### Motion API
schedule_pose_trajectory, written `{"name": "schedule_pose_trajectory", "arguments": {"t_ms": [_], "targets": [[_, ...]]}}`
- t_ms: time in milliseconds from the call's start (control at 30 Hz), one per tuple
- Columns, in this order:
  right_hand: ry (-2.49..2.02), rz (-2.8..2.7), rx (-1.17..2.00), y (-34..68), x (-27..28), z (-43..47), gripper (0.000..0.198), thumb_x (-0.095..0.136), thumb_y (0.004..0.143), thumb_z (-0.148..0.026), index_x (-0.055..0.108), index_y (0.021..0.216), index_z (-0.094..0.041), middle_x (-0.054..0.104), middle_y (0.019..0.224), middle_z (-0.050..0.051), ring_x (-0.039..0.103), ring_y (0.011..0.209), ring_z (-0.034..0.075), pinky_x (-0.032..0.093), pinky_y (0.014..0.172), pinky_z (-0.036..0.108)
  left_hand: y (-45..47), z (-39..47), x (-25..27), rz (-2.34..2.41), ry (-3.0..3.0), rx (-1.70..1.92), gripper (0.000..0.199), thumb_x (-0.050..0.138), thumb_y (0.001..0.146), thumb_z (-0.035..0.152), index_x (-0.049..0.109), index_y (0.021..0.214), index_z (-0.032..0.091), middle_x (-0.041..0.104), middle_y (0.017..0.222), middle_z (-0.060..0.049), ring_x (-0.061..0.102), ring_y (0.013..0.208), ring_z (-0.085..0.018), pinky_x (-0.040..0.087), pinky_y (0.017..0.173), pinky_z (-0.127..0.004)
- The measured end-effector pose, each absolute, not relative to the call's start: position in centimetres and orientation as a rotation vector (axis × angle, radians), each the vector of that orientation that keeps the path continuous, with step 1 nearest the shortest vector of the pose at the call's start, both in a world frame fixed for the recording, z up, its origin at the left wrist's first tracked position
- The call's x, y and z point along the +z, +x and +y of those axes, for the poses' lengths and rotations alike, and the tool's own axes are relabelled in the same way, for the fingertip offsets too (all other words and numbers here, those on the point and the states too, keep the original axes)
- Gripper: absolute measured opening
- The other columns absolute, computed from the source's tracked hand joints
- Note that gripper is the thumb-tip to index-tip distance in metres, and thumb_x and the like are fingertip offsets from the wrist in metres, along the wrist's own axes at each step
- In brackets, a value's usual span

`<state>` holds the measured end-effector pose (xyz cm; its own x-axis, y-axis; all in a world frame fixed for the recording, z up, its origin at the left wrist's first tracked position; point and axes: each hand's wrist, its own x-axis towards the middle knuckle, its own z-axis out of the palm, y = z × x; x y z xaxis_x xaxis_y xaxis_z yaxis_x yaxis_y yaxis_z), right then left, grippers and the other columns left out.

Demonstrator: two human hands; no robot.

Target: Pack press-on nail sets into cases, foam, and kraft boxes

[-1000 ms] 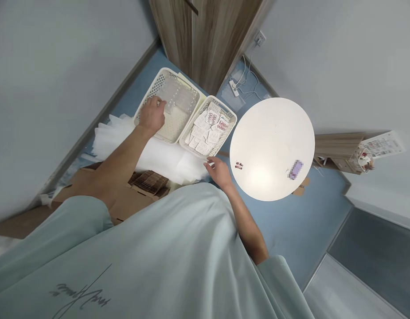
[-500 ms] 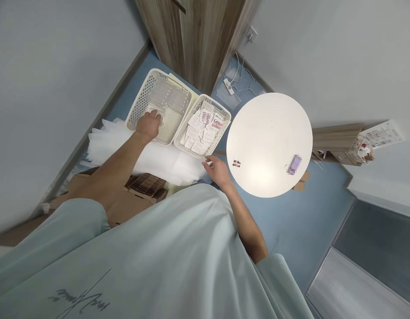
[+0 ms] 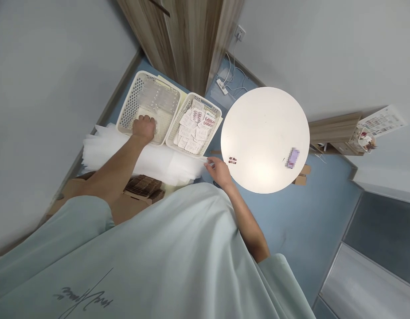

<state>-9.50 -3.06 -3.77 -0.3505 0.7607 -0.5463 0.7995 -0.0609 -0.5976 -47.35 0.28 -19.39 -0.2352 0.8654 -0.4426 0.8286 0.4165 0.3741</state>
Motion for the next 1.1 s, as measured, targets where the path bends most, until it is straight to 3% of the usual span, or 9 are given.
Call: {"name": "schedule_pose_trajectory", "arguments": {"t_ms": [133, 300, 500, 700, 833, 1100], "targets": [[1.769, 2.144, -1.420, -8.5, -4.1, -2.9, 0.029, 0.068, 0.107, -0.034, 0.077, 0.134, -0.024, 0.083, 0.129, 0.009, 0.079, 0.096, 0.022, 0.063, 0.093, 0.037, -46.5, -0.3, -18.9, 2.147, 1.338, 0.117, 0.088, 0.082, 0.077, 0.062, 0.062, 0.146, 0.011, 0.055, 0.158, -0.037, 0.041, 0.155, -0.058, 0.033, 0.125, -0.076], [1.707, 2.200, -1.495, -6.9, -4.5, -2.3, 0.029, 0.069, 0.107, -0.034, 0.078, 0.133, -0.024, 0.084, 0.127, 0.008, 0.079, 0.099, 0.023, 0.063, 0.094, 0.038, -45.5, -0.5, -16.0, 2.302, 1.161, 0.226, 0.104, 0.090, 0.068, 0.063, 0.057, 0.151, 0.009, 0.053, 0.158, -0.035, 0.044, 0.151, -0.058, 0.038, 0.125, -0.072], [1.605, 2.315, -1.606, -3.7, -4.5, -0.5, 0.029, 0.070, 0.108, -0.040, 0.079, 0.130, -0.024, 0.084, 0.124, 0.008, 0.079, 0.095, 0.022, 0.065, 0.093, 0.039, -39.5, -0.8, -9.8, 2.335, 1.078, 0.774, 0.089, 0.096, 0.071, 0.046, 0.060, 0.148, 0.022, 0.056, 0.152, -0.020, 0.052, 0.149, -0.048, 0.047, 0.126, -0.061], [1.521, 2.477, -1.838, 1.5, -3.0, 1.8, 0.037, 0.074, 0.104, -0.053, 0.077, 0.132, -0.027, 0.080, 0.132, 0.008, 0.079, 0.103, 0.023, 0.067, 0.090, 0.039, -24.1, -1.4, -5.6, 1.959, 1.089, 1.028, 0.081, 0.095, 0.070, 0.041, 0.065, 0.143, 0.023, 0.072, 0.135, -0.009, 0.072, 0.126, -0.032, 0.059, 0.117, -0.049], [1.662, 2.573, -1.882, 6.3, -2.5, 2.4, 0.049, 0.081, 0.098, -0.060, 0.075, 0.132, -0.027, 0.077, 0.131, 0.010, 0.077, 0.108, 0.025, 0.068, 0.090, 0.041, -14.1, -1.0, -4.4, 1.744, 1.004, 1.012, 0.081, 0.097, 0.070, 0.046, 0.067, 0.141, 0.022, 0.076, 0.133, -0.010, 0.074, 0.126, -0.033, 0.060, 0.116, -0.049], [2.195, 2.375, -1.885, 15.6, -4.5, 0.6, 0.033, 0.072, 0.102, -0.059, 0.073, 0.113, -0.029, 0.079, 0.113, 0.006, 0.076, 0.104, 0.025, 0.066, 0.093, 0.043, -3.2, 0.1, -4.8, 1.638, 0.909, 0.876, 0.084, 0.100, 0.070, 0.051, 0.069, 0.142, 0.023, 0.076, 0.138, -0.013, 0.075, 0.126, -0.033, 0.062, 0.112, -0.049]]}}
